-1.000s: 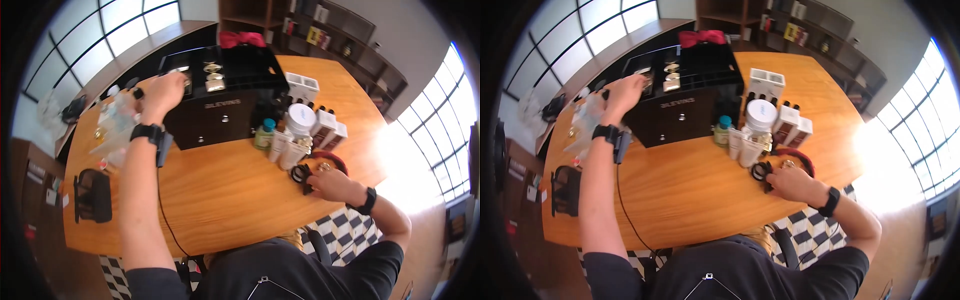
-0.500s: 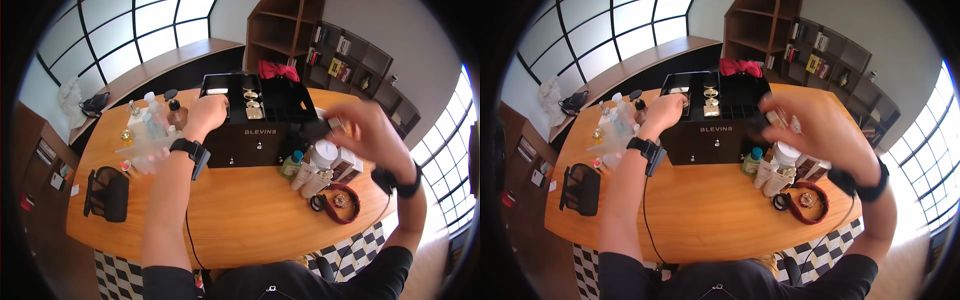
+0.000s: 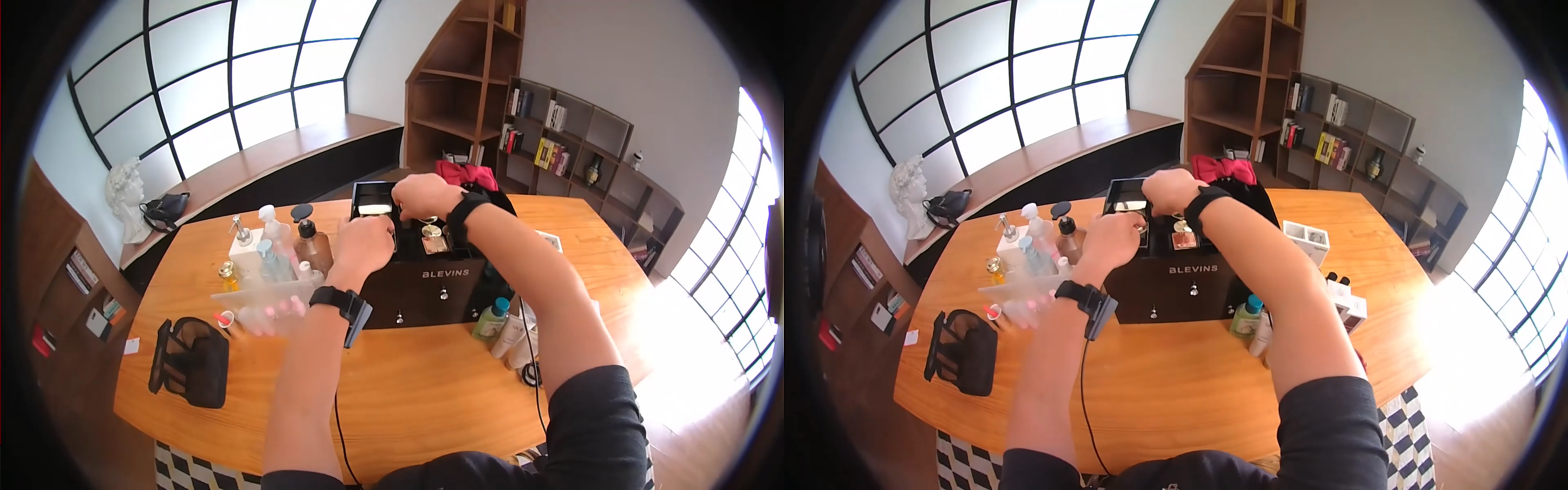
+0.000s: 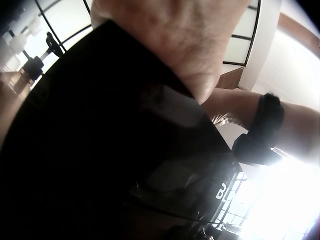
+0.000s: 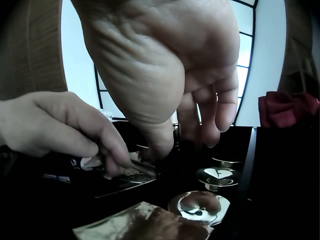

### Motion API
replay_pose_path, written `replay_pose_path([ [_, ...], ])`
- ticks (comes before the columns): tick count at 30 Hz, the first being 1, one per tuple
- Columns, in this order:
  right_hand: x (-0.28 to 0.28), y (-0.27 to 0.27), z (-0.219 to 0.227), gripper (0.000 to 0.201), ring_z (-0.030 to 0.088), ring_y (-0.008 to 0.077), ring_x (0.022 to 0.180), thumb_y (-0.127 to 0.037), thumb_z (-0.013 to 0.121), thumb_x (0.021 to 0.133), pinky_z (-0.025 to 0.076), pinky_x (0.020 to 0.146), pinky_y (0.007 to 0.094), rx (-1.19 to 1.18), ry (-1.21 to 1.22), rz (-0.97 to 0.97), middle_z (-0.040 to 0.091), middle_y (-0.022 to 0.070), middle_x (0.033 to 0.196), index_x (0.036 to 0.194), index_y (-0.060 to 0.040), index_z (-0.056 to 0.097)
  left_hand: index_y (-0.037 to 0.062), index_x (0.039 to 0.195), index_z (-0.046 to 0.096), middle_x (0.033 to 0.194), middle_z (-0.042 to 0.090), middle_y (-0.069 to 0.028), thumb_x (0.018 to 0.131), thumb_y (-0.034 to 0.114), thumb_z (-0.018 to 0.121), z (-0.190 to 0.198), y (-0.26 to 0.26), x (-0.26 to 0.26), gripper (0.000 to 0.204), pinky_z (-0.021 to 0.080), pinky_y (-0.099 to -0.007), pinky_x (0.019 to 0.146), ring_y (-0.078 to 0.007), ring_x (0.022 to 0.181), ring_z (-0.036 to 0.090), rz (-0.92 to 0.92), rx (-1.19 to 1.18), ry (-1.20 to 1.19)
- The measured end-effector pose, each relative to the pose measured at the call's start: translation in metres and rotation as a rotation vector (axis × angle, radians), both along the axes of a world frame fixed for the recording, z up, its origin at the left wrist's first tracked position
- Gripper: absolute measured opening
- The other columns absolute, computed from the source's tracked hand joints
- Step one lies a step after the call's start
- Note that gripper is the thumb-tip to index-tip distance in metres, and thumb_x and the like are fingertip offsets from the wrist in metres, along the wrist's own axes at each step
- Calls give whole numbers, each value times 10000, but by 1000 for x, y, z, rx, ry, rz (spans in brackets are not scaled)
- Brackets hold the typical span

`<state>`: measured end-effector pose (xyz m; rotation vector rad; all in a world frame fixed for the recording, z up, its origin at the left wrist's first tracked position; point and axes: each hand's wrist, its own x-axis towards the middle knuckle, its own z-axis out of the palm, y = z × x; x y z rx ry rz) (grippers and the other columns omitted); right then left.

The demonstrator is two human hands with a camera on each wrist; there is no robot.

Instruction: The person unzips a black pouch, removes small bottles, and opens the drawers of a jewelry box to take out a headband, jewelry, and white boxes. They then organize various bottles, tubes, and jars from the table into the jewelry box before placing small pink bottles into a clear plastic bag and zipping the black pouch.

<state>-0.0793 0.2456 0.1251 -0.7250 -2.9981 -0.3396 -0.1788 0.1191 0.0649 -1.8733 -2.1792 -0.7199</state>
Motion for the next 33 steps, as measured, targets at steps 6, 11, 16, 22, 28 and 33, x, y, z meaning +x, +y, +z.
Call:
replay_pose_path([
  [6,-4,16,-6,243,654,306,900,-148,717,701,533,753,384,29,-7,-26,678,155,927,913,-35,689,170,914,719,912,690,-83,801,141,498,-2,-2,0,250,371,-410,882,-233,944,622,-41,12,51],
  [11,-8,25,-7,191,647,271,866,-148,698,713,512,692,384,58,28,-47,671,81,883,895,-97,672,184,913,723,942,687,-59,805,155,478,-2,-2,0,270,356,-451,905,-227,996,599,-93,-11,75],
  [16,-18,30,-9,146,648,279,885,-139,674,734,517,699,389,155,108,-91,672,98,893,870,-87,677,209,907,726,1121,641,13,849,231,403,5,-7,-1,328,243,-574,1014,-195,1144,506,-219,-123,118],
  [22,-14,34,-6,139,654,295,886,-128,653,744,530,721,382,195,153,-76,676,123,896,867,-72,687,224,881,728,1222,592,50,884,284,336,-5,0,-3,396,101,-624,1077,-171,1224,437,-138,-134,250],
  [28,8,34,4,223,623,287,959,-215,703,749,507,787,398,111,147,-114,660,88,973,943,-113,663,114,846,702,1082,648,-27,864,305,395,3,0,3,363,169,-657,1040,-228,1142,510,-81,-135,214],
  [33,56,20,31,190,625,306,889,-251,678,764,504,739,416,93,163,27,657,95,908,913,-134,662,214,836,724,1052,648,27,844,226,497,7,-2,8,228,323,-602,957,-204,1075,561,-69,-173,500],
])
